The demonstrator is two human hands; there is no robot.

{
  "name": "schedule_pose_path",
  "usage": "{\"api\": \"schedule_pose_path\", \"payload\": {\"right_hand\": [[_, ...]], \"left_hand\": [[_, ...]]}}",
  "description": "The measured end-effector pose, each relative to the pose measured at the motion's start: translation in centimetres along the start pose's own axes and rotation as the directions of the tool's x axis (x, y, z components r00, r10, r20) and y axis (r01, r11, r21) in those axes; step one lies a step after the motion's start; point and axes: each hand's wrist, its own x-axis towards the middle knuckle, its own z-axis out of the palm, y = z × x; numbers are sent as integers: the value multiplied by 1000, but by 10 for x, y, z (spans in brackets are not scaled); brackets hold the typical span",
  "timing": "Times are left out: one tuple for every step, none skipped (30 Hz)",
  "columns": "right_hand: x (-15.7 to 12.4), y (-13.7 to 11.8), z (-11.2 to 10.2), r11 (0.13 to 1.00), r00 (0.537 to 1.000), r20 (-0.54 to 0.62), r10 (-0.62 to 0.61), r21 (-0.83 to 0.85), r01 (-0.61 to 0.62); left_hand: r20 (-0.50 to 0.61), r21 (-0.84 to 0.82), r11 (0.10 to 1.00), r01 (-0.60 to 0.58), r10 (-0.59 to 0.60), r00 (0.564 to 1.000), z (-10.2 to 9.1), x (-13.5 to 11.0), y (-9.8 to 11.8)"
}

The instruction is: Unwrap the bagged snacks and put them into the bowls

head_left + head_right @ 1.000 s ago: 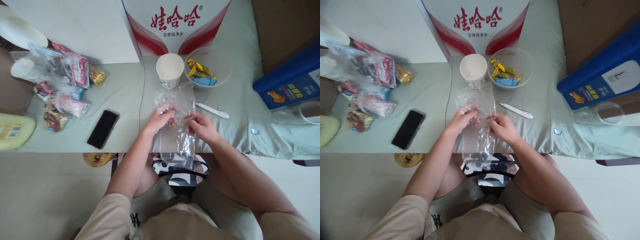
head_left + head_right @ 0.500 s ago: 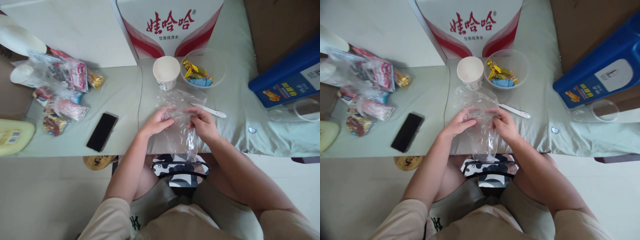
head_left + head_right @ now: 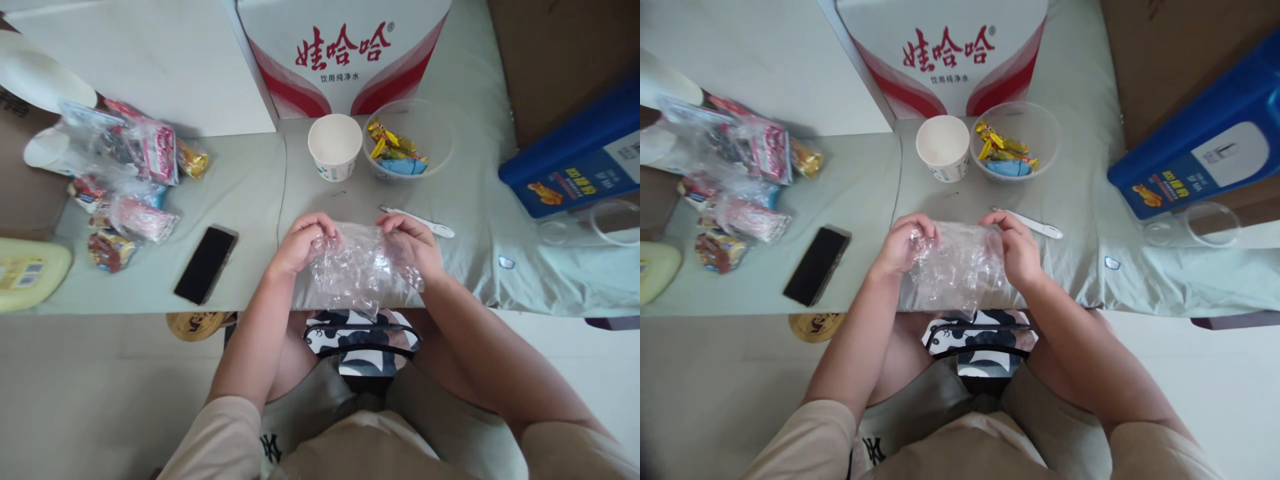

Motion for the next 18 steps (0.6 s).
{"api": "schedule_pose_path", "payload": {"right_hand": [[1, 2, 0, 1000, 999, -35, 18, 16, -17], [3, 4, 0, 999, 997, -62, 34, 38, -31], [4, 6, 0, 997, 996, -74, 54, 66, -49], [5, 7, 0, 992, 994, -68, 84, 95, -77], [5, 8, 0, 985, 991, -45, 125, 122, -118], [5, 8, 1, 976, 985, -12, 169, 140, -166], [5, 8, 2, 968, 978, 28, 207, 143, -209], [4, 7, 3, 964, 972, 64, 228, 128, -235], [3, 5, 4, 965, 968, 92, 233, 99, -242], [2, 4, 5, 970, 968, 106, 226, 62, -233], [1, 2, 5, 977, 973, 100, 209, 24, -212], [1, 0, 5, 983, 980, 72, 183, -9, -183], [1, -1, 5, 988, 988, 32, 151, -27, -150], [1, -2, 5, 993, 993, -14, 113, -24, -113], [1, -2, 4, 997, 996, -58, 73, 1, -73], [2, -2, 4, 998, 995, -91, 40, 45, -36], [2, -1, 3, 995, 994, -111, 21, 102, -9], [3, 0, 3, 988, 994, -109, 22, 158, -5]], "left_hand": [[10, 5, 1000, -18, 18, 1000, -3, 1, -1], [15, 21, 999, -30, 30, 999, -5, 3, -2], [15, 50, 998, -41, 40, 999, -7, 4, -3], [14, 94, 994, -52, 51, 999, -8, 4, -4], [13, 148, 987, -66, 65, 998, -8, 4, -5], [14, 202, 976, -80, 79, 997, -7, 4, -5], [18, 245, 965, -90, 88, 996, -6, 3, -6], [23, 269, 959, -94, 91, 996, -4, 2, -7], [16, 265, 960, -95, 94, 995, -2, 2, -7], [-8, 236, 967, -93, 97, 995, 0, 2, -8], [-39, 189, 978, -86, 95, 995, 2, 2, -9], [-67, 137, 988, -72, 81, 994, 3, 3, -10], [-83, 89, 995, -44, 51, 995, 3, 4, -11], [-79, 59, 998, 0, 5, 997, 2, 5, -13], [-59, 52, 997, 51, -48, 997, 1, 7, -14], [-33, 62, 994, 95, -93, 995, 0, 8, -15], [-20, 72, 991, 116, -115, 993, -1, 10, -16], [-24, 74, 991, 112, -110, 994, -3, 10, -16]]}}
